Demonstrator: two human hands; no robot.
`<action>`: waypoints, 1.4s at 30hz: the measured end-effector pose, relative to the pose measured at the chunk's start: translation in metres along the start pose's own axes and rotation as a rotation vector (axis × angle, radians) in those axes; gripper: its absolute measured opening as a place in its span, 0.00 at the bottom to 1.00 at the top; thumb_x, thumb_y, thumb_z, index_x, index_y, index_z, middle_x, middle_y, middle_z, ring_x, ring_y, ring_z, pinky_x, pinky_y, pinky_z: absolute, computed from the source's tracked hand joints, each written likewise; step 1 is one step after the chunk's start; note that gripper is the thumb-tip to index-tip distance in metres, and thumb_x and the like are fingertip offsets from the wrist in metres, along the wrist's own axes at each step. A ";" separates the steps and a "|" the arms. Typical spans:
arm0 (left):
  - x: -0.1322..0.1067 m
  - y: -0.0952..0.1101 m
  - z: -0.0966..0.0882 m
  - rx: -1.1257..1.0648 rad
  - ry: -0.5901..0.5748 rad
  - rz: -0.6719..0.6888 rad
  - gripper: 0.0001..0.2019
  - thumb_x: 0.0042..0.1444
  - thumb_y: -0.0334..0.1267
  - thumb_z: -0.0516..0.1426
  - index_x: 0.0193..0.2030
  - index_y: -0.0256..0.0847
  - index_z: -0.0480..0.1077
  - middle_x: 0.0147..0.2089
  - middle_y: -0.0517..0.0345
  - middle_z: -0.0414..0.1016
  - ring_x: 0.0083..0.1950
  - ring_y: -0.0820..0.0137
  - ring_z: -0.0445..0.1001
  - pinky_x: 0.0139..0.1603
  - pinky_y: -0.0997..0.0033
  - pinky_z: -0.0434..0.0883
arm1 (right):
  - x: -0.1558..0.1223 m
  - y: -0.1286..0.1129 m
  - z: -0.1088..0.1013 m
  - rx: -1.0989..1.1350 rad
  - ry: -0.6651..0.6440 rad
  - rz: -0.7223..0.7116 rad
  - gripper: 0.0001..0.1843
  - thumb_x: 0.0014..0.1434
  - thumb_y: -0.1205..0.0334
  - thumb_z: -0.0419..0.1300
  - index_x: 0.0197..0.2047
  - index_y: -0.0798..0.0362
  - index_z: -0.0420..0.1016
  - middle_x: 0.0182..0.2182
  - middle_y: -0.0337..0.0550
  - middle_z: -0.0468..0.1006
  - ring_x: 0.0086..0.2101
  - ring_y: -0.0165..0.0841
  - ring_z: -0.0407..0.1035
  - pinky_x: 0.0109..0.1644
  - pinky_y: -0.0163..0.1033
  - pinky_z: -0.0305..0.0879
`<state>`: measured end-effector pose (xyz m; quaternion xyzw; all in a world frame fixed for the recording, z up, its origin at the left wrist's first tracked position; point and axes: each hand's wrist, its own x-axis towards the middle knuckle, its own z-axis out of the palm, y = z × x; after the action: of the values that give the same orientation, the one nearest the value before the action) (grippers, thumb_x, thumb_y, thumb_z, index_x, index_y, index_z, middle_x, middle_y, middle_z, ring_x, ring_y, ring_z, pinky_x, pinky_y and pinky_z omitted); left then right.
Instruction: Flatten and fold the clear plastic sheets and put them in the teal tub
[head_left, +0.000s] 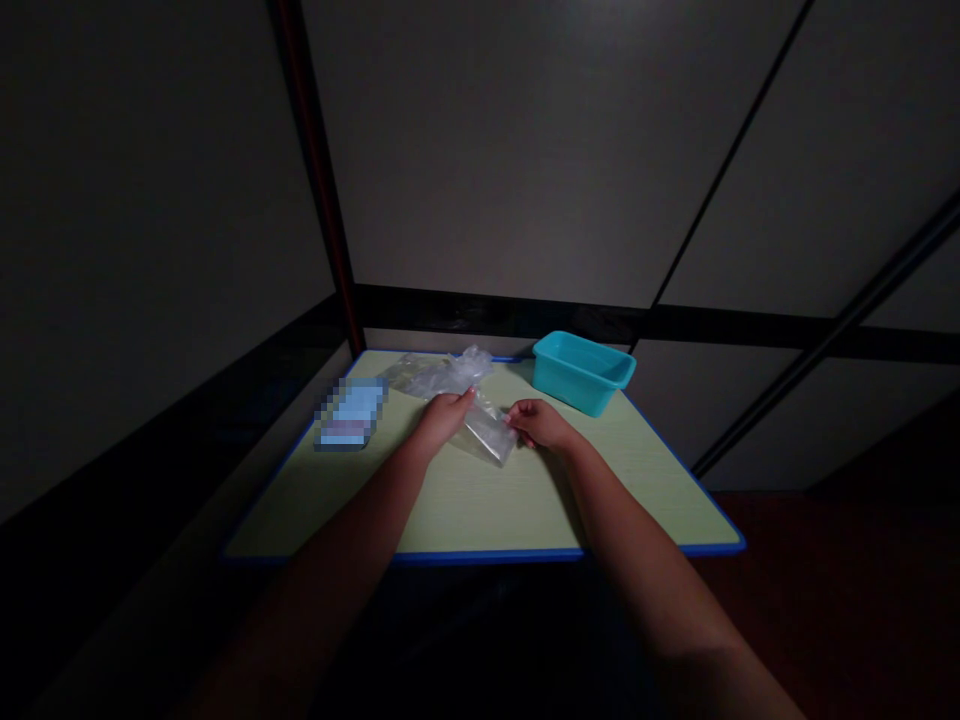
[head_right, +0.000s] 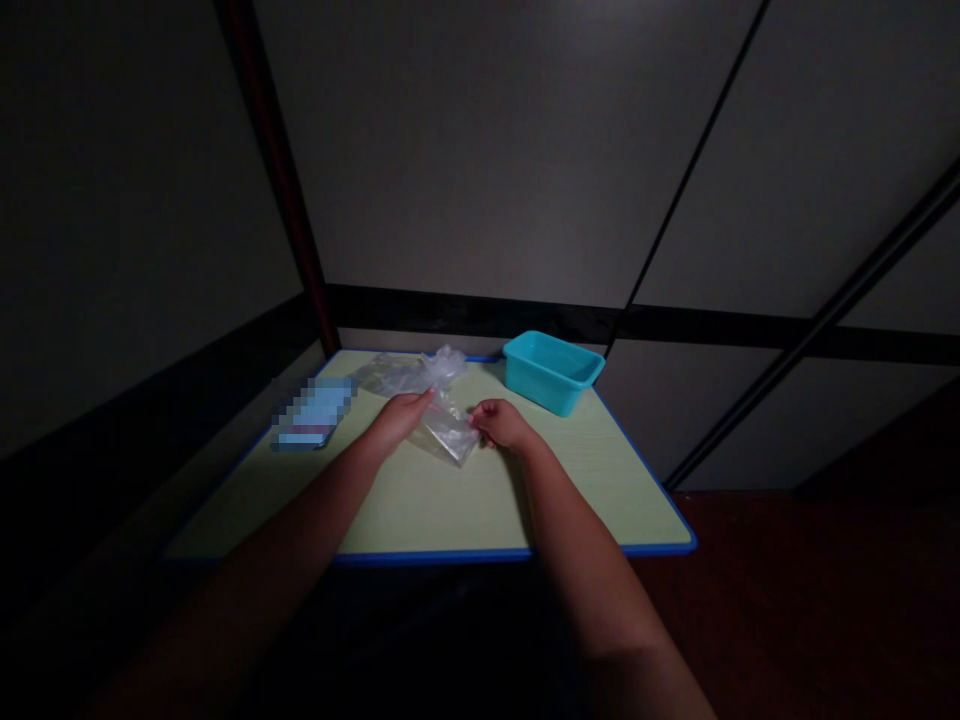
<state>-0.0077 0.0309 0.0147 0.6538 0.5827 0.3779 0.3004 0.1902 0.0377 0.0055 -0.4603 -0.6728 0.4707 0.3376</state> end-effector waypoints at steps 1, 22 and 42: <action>0.002 -0.002 0.001 0.021 0.014 -0.004 0.25 0.55 0.54 0.46 0.29 0.35 0.74 0.27 0.54 0.76 0.31 0.65 0.74 0.32 0.72 0.66 | 0.000 -0.001 0.001 -0.002 0.000 0.005 0.13 0.45 0.54 0.62 0.22 0.54 0.64 0.10 0.30 0.64 0.10 0.22 0.55 0.12 0.28 0.46; 0.002 -0.001 -0.005 0.540 0.074 -0.026 0.09 0.53 0.42 0.56 0.33 0.42 0.77 0.38 0.54 0.78 0.44 0.64 0.72 0.47 0.69 0.64 | -0.007 -0.012 0.009 -0.098 0.006 0.171 0.04 0.53 0.67 0.60 0.33 0.56 0.68 0.10 0.27 0.63 0.09 0.21 0.53 0.12 0.26 0.45; -0.008 0.000 -0.003 0.778 0.165 0.013 0.09 0.55 0.43 0.55 0.37 0.44 0.74 0.46 0.52 0.73 0.53 0.58 0.63 0.51 0.61 0.63 | -0.004 -0.011 0.018 -0.179 0.092 0.207 0.02 0.55 0.67 0.57 0.34 0.55 0.67 0.11 0.29 0.67 0.10 0.24 0.62 0.11 0.25 0.51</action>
<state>-0.0105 0.0232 0.0153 0.6898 0.7004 0.1824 -0.0199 0.1723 0.0271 0.0101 -0.5768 -0.6448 0.4192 0.2753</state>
